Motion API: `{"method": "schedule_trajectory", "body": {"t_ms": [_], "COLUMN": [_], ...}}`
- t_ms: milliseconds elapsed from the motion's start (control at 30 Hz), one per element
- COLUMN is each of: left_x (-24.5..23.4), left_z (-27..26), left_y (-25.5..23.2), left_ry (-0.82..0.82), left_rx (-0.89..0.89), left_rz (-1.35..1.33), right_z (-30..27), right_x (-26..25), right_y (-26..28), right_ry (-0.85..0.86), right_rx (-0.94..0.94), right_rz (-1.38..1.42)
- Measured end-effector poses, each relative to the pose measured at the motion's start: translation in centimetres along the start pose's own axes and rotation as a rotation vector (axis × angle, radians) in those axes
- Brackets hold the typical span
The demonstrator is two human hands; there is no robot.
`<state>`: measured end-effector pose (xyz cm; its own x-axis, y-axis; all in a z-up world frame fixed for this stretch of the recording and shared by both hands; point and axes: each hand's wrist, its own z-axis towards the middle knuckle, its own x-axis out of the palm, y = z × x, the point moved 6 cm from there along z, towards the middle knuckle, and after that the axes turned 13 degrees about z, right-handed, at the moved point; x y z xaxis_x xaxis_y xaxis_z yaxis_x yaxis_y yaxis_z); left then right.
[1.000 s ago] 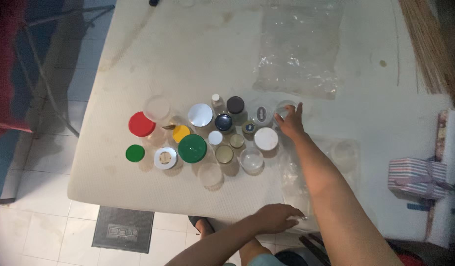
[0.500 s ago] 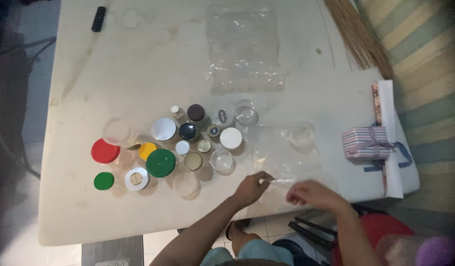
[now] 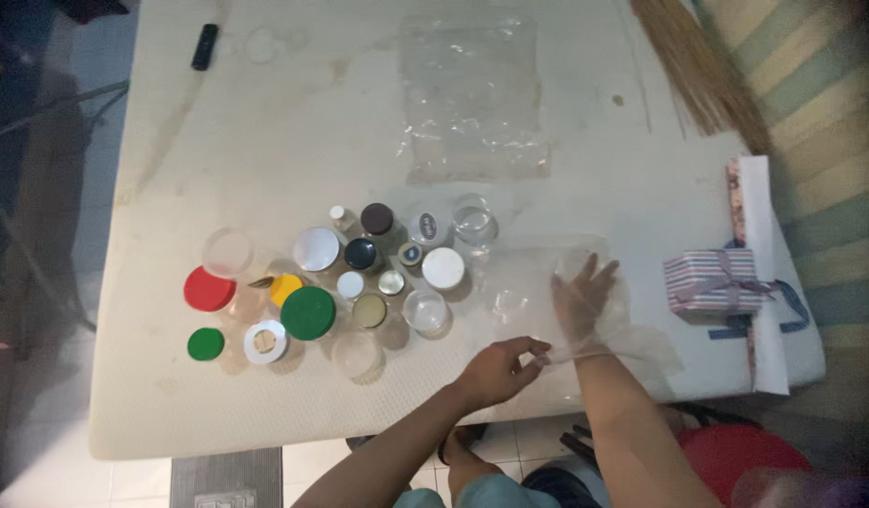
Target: The person unpacks several small plastic containers from a bubble wrap package on a table. They remove each container one by one, place them on the table, and then arrange them into a neat row.
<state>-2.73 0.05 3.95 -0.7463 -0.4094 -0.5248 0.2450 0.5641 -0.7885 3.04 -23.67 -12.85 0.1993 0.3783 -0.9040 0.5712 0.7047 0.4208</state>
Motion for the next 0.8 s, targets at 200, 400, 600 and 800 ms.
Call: {"method": "schedule_trajectory", "body": {"t_ms": [200, 400, 600, 800], "left_x": [-0.3, -0.2, -0.4, -0.8], "left_z": [0.2, 1.3, 2.1, 2.2], "left_y": [0.3, 1.4, 2.3, 5.4], "left_ry": [-0.160, -0.217, -0.153, -0.186], "left_rx": [0.100, 0.015, -0.068, -0.188], "left_rz": [0.103, 0.191, 0.261, 0.198], "right_z": [0.8, -6.7, -13.9, -14.9], "right_x": [1.9, 4.7, 1.0, -14.1], "right_y": [-1.4, -2.1, -1.6, 5.4], "right_ry": [-0.200, -0.173, 0.377, 0.727], "right_rx": [0.099, -0.261, -0.113, -0.100], "right_rz": [0.431, 0.359, 0.388, 0.149]}}
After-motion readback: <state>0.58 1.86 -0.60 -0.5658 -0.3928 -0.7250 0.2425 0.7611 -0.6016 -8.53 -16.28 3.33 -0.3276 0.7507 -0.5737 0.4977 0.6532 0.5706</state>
